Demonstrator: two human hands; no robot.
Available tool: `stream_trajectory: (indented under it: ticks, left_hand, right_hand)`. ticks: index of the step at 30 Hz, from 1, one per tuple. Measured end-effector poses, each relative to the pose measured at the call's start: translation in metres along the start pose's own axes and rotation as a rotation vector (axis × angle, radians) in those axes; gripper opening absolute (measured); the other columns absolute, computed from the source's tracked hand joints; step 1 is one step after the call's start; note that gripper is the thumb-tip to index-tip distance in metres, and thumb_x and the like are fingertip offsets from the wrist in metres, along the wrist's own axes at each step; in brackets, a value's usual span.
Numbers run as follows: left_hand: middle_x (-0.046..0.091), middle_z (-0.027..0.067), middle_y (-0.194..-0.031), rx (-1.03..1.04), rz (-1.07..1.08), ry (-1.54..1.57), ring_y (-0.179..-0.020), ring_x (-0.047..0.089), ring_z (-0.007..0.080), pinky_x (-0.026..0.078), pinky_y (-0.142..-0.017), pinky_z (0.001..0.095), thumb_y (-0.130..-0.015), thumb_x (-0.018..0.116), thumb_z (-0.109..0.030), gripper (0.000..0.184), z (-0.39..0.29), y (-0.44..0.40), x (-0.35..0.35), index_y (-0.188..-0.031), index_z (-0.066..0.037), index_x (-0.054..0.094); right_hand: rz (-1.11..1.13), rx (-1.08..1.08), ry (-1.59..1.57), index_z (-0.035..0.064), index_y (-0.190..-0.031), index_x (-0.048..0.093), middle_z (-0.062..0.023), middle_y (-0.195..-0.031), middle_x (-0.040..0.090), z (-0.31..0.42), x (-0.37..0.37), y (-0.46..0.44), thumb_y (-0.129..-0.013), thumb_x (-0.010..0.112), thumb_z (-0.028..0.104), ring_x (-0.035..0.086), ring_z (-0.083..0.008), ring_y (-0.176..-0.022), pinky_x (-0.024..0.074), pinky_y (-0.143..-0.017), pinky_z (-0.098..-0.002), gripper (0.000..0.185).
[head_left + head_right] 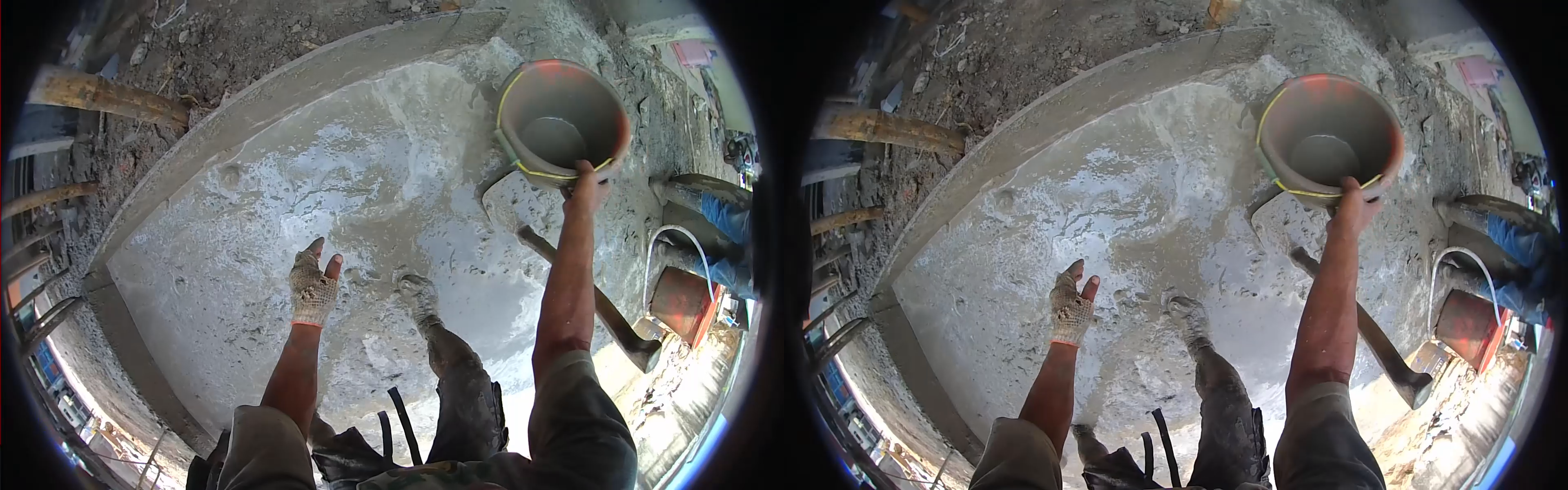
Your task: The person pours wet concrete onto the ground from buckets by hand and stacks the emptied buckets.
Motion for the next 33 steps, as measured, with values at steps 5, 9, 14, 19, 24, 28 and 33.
stream_trajectory:
  ticks: [5,9,14,19,24,28,33]
  left_hand:
    - [0.037,0.0199,-0.137,0.459,0.055,-0.194,-0.127,0.036,0.0354,0.033,-0.103,0.0427,-0.068,0.076,-0.034,0.092,-0.056,-0.010,0.035,-0.141,-0.005,0.027]
    - [0.037,0.0210,-0.137,0.476,0.068,-0.233,-0.127,0.035,0.0382,0.032,-0.104,0.0413,-0.068,0.075,-0.039,0.096,-0.065,-0.034,0.084,-0.141,-0.002,0.025]
    - [0.056,0.0262,-0.114,0.146,0.095,0.221,-0.104,0.055,0.0425,0.045,-0.088,0.0442,-0.080,0.065,-0.041,0.074,-0.031,-0.021,0.150,-0.135,-0.002,0.036]
    - [0.064,0.0189,-0.082,0.233,0.032,0.407,-0.079,0.062,0.0362,0.049,-0.069,0.0430,-0.089,0.055,-0.041,0.041,0.001,-0.005,0.104,-0.099,-0.001,0.061]
    - [0.060,0.0055,-0.067,-0.136,0.026,0.479,-0.062,0.055,0.0154,0.044,-0.059,0.0310,-0.089,0.055,-0.048,0.047,0.091,-0.010,-0.002,-0.082,-0.002,0.063]
    - [0.050,-0.0020,-0.057,-0.558,-0.099,0.940,-0.053,0.047,0.0084,0.035,-0.048,0.0243,-0.090,0.054,-0.047,0.044,0.271,0.053,-0.085,-0.066,-0.010,0.055]
    - [0.055,0.0035,-0.060,-0.293,-0.392,0.466,-0.059,0.053,0.0149,0.040,-0.052,0.0321,-0.090,0.053,-0.050,0.048,0.381,0.081,-0.077,-0.071,-0.005,0.059]
  right_hand:
    - [0.235,-0.340,0.744,0.0057,-0.138,0.032,-0.0264,-0.125,0.043,0.016,0.088,0.153,-0.056,0.075,0.031,0.047,-0.0410,-0.115,0.0406,-0.096,-0.0422,0.095]
    - [0.647,-0.463,1.167,0.0087,-0.137,0.035,-0.0270,-0.128,0.039,0.013,0.152,0.213,-0.059,0.075,0.042,0.046,-0.0410,-0.116,0.0413,-0.096,-0.0423,0.094]
    - [0.868,-0.584,1.442,0.0071,-0.136,0.038,-0.0285,-0.132,0.037,0.002,0.200,0.266,-0.064,0.073,0.053,0.045,-0.0409,-0.117,0.0409,-0.098,-0.0428,0.092]
    - [0.916,-1.079,0.686,0.0004,-0.129,0.047,-0.0250,-0.127,0.047,-0.009,0.142,0.294,-0.089,0.056,0.036,0.045,-0.0389,-0.119,0.0391,-0.098,-0.0459,0.054]
    - [0.864,-1.206,0.590,0.0024,-0.137,0.034,-0.0263,-0.139,0.031,-0.074,0.101,0.344,-0.086,0.060,0.037,0.031,-0.0411,-0.128,0.0274,-0.104,-0.0485,0.067]
    - [0.937,-1.425,1.072,0.0045,-0.138,0.035,-0.0188,-0.143,0.030,-0.098,0.097,0.457,-0.084,0.059,0.018,0.022,-0.0401,-0.134,0.0242,-0.107,-0.0486,0.061]
    - [1.012,-0.465,0.650,0.0056,-0.139,0.035,-0.0200,-0.139,0.038,-0.243,0.070,0.547,-0.083,0.057,0.014,0.036,-0.0388,-0.127,0.0329,-0.103,-0.0424,0.061]
Point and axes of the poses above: each hand's wrist, its own y-axis away from the middle knuckle, its own x-axis out of the palm, z = x × y, the point moved 3 cm from there along -y, towards the middle knuckle
